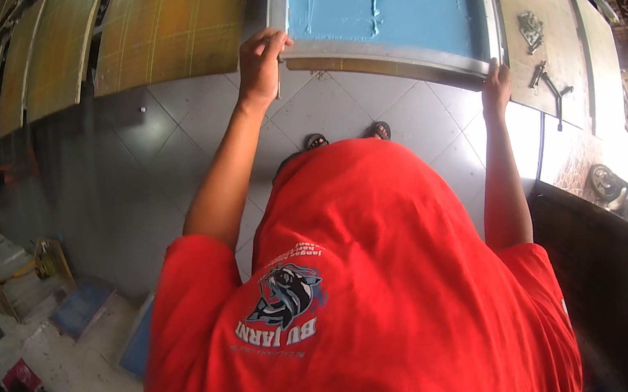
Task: The person loosens a bolt on a screen frame using a wrench, replaces the existing screen with a different one from a stack, and then tightens the bolt on the new screen using the wrench.
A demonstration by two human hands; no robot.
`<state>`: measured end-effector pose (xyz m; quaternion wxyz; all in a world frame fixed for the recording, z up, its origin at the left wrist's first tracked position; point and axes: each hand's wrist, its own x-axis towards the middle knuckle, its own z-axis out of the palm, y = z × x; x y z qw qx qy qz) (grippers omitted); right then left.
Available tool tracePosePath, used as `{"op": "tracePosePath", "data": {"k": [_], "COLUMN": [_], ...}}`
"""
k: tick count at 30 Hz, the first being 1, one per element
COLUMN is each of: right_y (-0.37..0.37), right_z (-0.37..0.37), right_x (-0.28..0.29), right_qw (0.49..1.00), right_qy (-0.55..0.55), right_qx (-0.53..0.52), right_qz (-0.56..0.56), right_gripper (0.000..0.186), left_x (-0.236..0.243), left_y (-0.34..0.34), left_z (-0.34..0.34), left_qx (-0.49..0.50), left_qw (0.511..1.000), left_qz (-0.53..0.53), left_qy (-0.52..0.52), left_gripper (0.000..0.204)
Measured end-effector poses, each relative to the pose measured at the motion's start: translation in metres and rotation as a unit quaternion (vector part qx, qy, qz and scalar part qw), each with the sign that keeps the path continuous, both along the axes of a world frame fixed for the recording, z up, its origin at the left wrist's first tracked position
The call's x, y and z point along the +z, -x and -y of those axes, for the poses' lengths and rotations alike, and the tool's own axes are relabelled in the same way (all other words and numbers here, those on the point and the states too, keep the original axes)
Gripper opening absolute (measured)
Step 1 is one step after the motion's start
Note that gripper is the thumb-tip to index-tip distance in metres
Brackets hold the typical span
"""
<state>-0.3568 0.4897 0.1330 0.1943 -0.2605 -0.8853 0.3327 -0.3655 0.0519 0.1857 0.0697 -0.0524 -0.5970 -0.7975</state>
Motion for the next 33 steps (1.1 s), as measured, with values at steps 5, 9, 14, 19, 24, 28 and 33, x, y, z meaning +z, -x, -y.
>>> {"op": "tracePosePath", "data": {"k": [5,9,14,19,24,28,33], "right_y": [0.008,0.012,0.012,0.012,0.016,0.016,0.013], "right_z": [-0.022,-0.009,-0.009,-0.014,-0.012,-0.019,0.011], "right_x": [-0.001,0.015,0.005,-0.003,-0.007,-0.01,0.015], "right_qw": [0.976,0.96,0.978,0.989,0.999,0.996,0.996], "right_qy": [0.212,0.276,0.208,0.145,0.017,0.011,0.04], "right_qx": [0.01,-0.011,-0.031,0.0,-0.041,-0.061,-0.067], "right_qz": [0.038,0.049,0.003,-0.004,0.029,0.062,0.052], "right_gripper": [0.041,0.041,0.04,0.047,0.051,0.052,0.047], "left_x": [0.008,0.013,0.014,0.008,0.007,0.004,0.0], "left_y": [0.007,0.02,0.02,0.011,0.004,0.007,0.01], "left_z": [0.008,0.013,0.004,0.001,-0.002,-0.007,-0.009], "left_qx": [-0.09,-0.152,-0.092,-0.035,-0.011,-0.006,0.039], "left_qw": [0.99,0.984,0.992,0.99,0.994,0.999,0.999], "left_qz": [0.031,0.003,-0.018,-0.036,-0.028,-0.009,0.001], "left_qy": [0.1,0.092,0.087,0.129,0.109,0.045,0.028], "left_gripper": [0.021,0.025,0.035,0.037,0.038,0.039,0.038]}}
